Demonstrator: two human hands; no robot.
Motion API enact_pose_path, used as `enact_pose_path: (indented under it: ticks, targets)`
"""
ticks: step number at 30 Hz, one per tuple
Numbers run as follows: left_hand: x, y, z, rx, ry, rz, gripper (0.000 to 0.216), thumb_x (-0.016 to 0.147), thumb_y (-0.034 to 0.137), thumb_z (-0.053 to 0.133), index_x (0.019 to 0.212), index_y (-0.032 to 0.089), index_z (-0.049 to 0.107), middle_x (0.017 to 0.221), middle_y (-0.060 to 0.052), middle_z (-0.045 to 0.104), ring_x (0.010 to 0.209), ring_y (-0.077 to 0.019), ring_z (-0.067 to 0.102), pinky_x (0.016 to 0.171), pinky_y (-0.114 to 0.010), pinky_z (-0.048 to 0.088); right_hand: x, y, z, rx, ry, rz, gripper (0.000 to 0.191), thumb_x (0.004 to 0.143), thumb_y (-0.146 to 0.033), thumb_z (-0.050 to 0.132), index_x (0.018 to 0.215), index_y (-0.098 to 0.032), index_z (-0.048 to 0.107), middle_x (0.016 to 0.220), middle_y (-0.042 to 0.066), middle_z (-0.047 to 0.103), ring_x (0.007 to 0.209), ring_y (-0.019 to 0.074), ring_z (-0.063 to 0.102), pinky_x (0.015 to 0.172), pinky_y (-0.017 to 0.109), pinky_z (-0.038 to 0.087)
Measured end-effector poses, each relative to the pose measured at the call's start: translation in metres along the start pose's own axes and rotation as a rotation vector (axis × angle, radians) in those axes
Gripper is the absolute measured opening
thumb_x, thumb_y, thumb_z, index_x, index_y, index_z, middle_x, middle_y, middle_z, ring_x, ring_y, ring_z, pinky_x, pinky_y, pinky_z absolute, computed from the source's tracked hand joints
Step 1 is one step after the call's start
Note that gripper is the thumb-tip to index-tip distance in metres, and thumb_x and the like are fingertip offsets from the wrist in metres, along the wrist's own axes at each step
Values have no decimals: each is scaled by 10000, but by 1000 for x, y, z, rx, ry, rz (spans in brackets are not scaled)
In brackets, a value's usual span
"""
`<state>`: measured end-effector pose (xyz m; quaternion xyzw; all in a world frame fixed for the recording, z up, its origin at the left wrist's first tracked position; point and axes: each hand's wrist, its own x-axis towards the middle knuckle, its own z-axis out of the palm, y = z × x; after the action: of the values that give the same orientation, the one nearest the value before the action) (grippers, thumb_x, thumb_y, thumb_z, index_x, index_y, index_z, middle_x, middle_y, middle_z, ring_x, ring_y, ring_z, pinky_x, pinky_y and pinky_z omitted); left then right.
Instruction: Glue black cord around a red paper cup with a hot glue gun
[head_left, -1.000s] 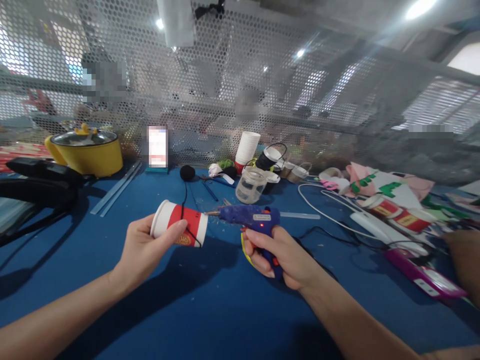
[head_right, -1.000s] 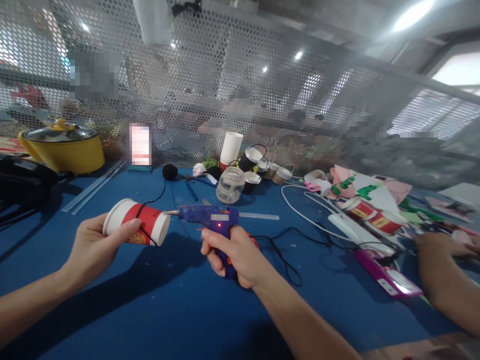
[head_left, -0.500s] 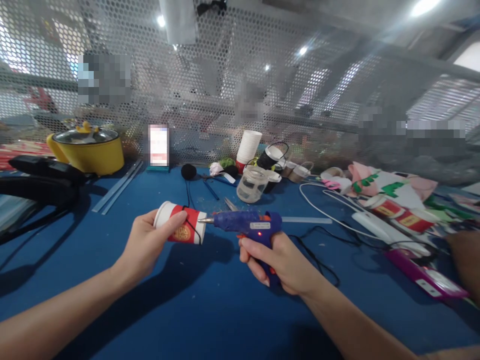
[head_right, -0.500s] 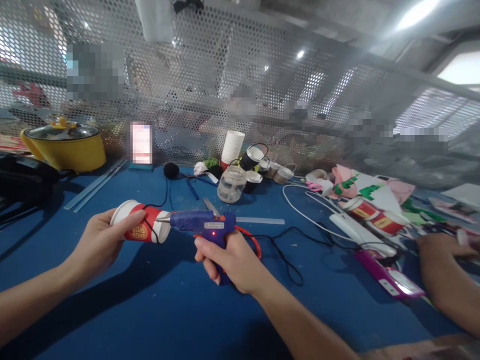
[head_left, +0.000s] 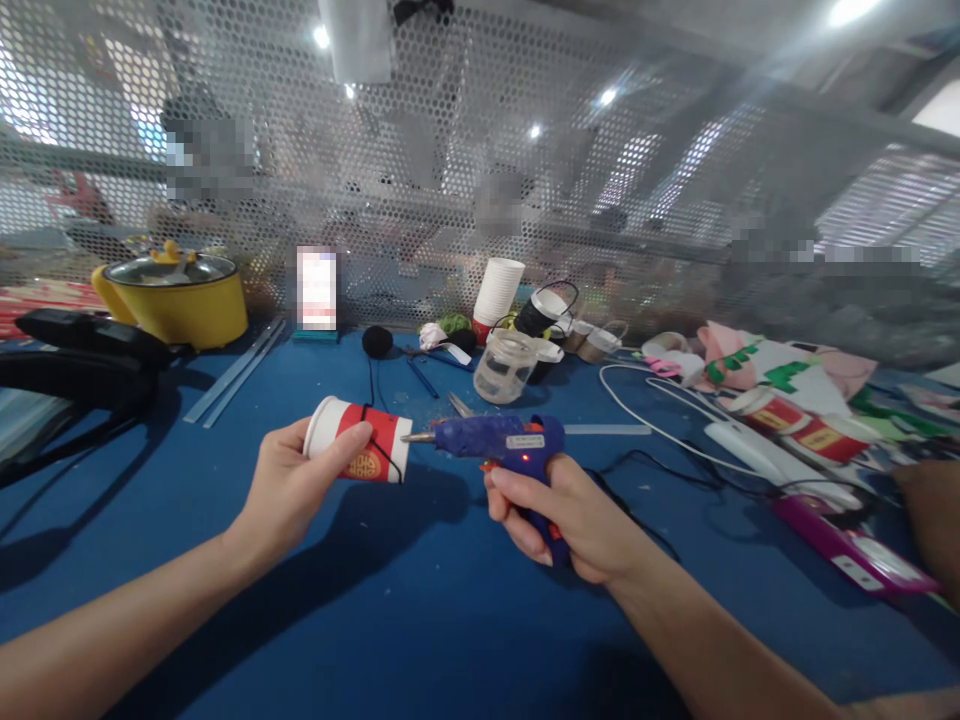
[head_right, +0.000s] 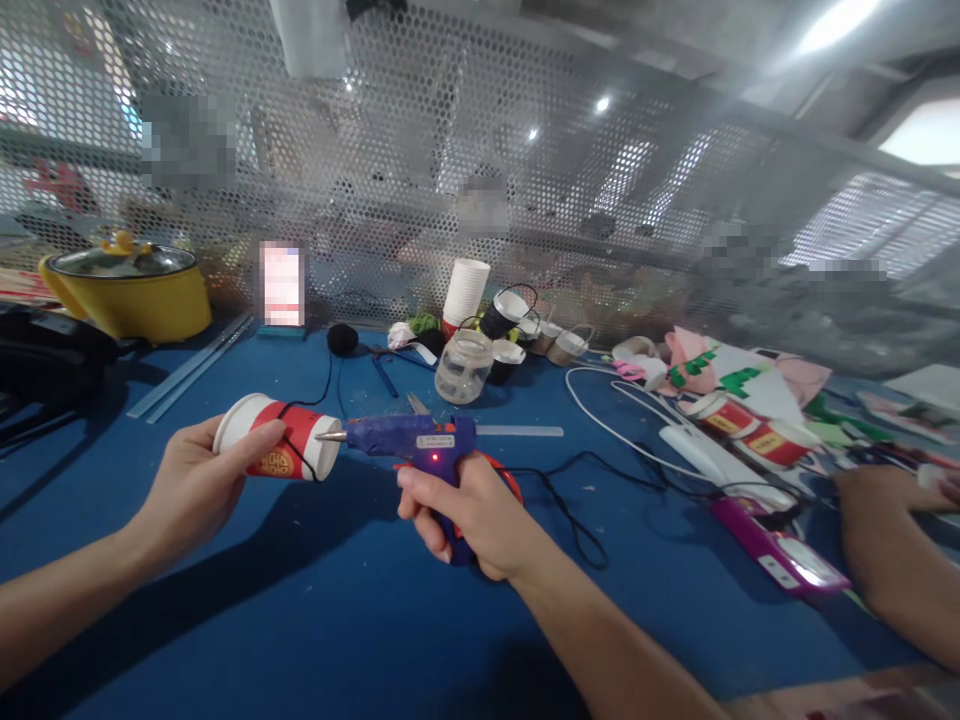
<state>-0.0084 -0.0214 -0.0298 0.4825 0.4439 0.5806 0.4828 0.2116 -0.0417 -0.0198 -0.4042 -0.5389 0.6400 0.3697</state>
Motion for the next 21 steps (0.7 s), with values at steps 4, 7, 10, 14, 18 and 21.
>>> enact_pose_path:
  ticks: [4, 7, 10, 14, 18, 21]
  targets:
    - [-3, 1, 0, 69, 10, 51, 147, 627, 289, 690, 685, 155, 682, 571, 7, 646, 530, -104, 552, 497, -183, 443, 3, 0, -3, 89, 9, 34, 300, 754, -346, 549, 563, -114, 547, 324, -57, 403, 270, 25, 323, 294, 152, 230]
    - [-5, 4, 1, 126, 12, 82, 128, 622, 289, 686, 622, 162, 674, 527, 21, 635, 466, -91, 527, 451, -173, 430, 6, 0, -4, 126, 30, 44, 298, 750, -342, 554, 559, -114, 542, 318, -56, 397, 269, 25, 322, 300, 155, 220]
    - [-6, 7, 1, 185, 9, 125, 133, 623, 290, 675, 594, 160, 668, 500, 24, 626, 428, -93, 516, 425, -181, 425, 9, 0, -4, 157, 68, 49, 294, 737, -347, 567, 556, -117, 536, 315, -55, 396, 269, 30, 322, 303, 161, 215]
    - [-4, 6, 0, 202, 16, 121, 148, 618, 304, 677, 615, 156, 675, 524, 2, 647, 462, -116, 554, 443, -195, 444, 7, 0, -4, 195, 54, 43, 297, 730, -367, 568, 566, -121, 540, 320, -58, 394, 265, 29, 315, 298, 160, 202]
    - [-4, 6, 0, 162, 19, 118, 142, 615, 304, 681, 613, 162, 672, 525, 14, 643, 460, -105, 547, 449, -187, 445, 7, 1, -3, 177, 24, 71, 290, 718, -356, 577, 561, -114, 547, 315, -56, 395, 259, 27, 308, 291, 159, 188]
    - [-6, 8, 2, 130, 16, 113, 133, 611, 300, 687, 606, 168, 669, 515, 30, 636, 445, -90, 531, 452, -177, 442, 11, 1, -3, 182, 76, 62, 277, 710, -341, 580, 551, -117, 540, 300, -62, 380, 260, 30, 302, 294, 162, 182]
